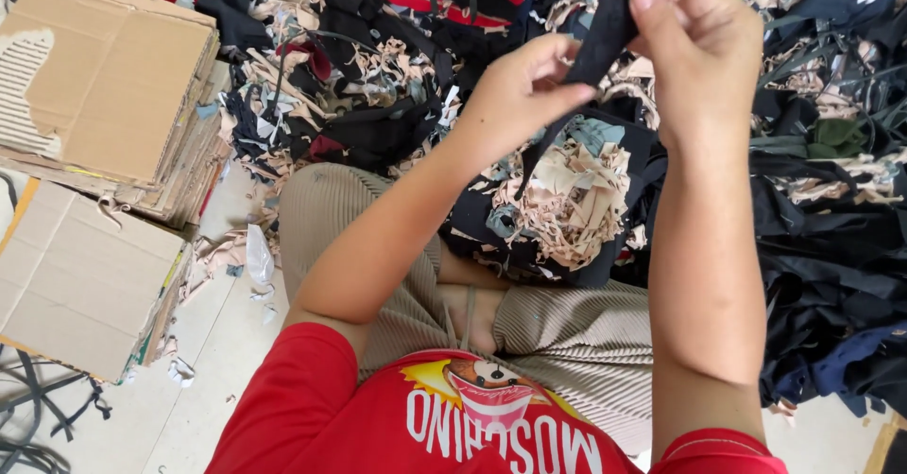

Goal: The person sits on the floor and sorts through a large pile of fabric scraps. They pick up pieces, separate them by color and type, and place them into a small pile on their lap.

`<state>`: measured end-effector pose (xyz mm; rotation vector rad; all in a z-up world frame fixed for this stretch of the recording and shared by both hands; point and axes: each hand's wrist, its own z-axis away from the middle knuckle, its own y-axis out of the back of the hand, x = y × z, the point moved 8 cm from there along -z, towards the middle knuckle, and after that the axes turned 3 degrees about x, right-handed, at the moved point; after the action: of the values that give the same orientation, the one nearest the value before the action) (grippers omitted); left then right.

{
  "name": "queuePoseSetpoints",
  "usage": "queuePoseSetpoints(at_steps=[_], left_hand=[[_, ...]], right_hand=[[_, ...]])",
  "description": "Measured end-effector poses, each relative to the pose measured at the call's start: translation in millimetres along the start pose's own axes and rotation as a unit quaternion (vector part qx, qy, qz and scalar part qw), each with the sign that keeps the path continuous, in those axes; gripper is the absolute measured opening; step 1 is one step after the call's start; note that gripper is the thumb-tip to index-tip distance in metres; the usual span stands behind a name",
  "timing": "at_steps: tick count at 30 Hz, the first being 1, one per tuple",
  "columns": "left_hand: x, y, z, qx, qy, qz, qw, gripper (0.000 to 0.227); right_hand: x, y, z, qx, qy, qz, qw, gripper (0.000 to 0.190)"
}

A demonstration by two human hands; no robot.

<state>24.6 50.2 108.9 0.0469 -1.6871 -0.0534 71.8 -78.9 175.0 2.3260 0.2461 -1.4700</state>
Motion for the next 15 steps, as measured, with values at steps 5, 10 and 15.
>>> queuePoseSetpoints(at_steps=[5, 10, 15], left_hand=[[-1.3, 13.2, 5.7, 0.007, -0.019, -0.036, 0.999, 0.012], [-51.7, 4.8, 45.6, -0.026, -0.096, -0.115, 0.988, 0.026], [-131.0, 18.7, 119.8, 0.075, -0.003, -0.203, 0.976, 0.03]], right_hand=[[2.2, 4.4, 8.5, 0.062, 0.01, 0.004, 0.998, 0.029], [74.2, -16.2, 63.7, 0.059, -0.08, 0.026, 0.995, 0.013], [133.7, -50.6, 99.0, 0.008, -0.222, 0.043, 0.974, 0.03]])
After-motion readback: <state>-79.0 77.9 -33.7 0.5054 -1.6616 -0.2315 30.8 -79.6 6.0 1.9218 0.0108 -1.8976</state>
